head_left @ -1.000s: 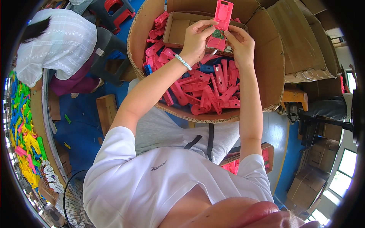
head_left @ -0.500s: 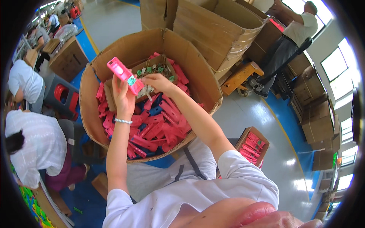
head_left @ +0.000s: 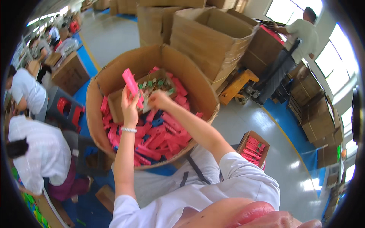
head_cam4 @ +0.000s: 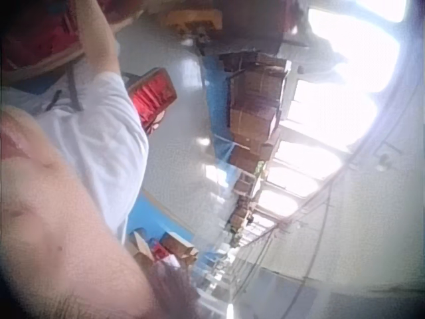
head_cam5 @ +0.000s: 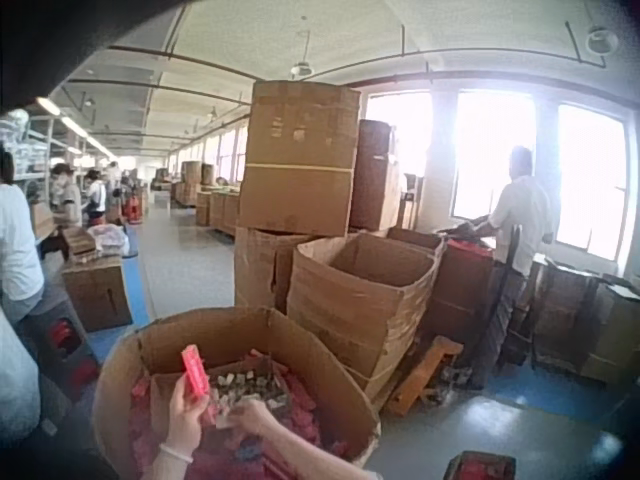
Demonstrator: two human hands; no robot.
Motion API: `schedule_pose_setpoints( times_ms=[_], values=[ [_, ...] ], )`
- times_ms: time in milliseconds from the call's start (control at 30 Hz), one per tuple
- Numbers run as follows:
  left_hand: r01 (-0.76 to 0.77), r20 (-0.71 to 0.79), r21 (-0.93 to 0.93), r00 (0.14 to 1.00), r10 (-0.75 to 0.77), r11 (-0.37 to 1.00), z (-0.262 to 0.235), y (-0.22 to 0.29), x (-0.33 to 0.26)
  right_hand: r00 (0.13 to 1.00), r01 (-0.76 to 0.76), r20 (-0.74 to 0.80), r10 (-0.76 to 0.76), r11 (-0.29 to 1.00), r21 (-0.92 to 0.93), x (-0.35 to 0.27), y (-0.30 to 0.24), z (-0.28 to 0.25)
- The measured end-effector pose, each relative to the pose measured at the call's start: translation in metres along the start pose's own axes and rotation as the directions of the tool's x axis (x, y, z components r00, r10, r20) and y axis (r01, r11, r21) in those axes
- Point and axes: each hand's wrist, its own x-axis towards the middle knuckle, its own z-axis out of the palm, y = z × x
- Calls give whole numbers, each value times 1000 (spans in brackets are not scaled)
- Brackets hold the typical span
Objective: The person assembles small electronic modules into pink plastic shells by hand, taking the modules from a cardboard box and inserting them into the housings.
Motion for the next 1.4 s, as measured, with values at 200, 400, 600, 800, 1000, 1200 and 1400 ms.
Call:
schedule_pose_setpoints(
  times_ms=[200, 400, 600, 800, 1000, 1200, 1400],
  values=[
    [122, -152, -98, 979, -136, 988, -6, -21, 16, 703, 361, -680, -210, 929, 87, 2, -41, -52],
    [399, 25, -62, 917, -398, 915, 5, -9, 5, 607, 515, -677, -416, 855, -63, 2, -64, -57],
    [274, 137, 182, 944, -300, 945, 13, -7, -1, 525, 507, -461, -715, 698, -505, 8, -56, -61],
    [381, 132, 2, 916, -378, 925, 13, -5, 1, 608, 450, -505, -612, 790, -415, 10, -57, -65],
    [42, 117, 570, 984, -131, 820, 9, -9, 4, 612, 475, -439, -658, 750, -461, 17, -55, -62],
    [459, 184, -127, 882, -434, 879, 14, -8, -3, 836, 360, -445, -322, 933, 0, 15, -43, -62],
    [444, 225, -386, 895, -384, 809, 16, -4, -4, 894, 400, -422, -147, 686, 608, 12, -45, -51]
  ],
)
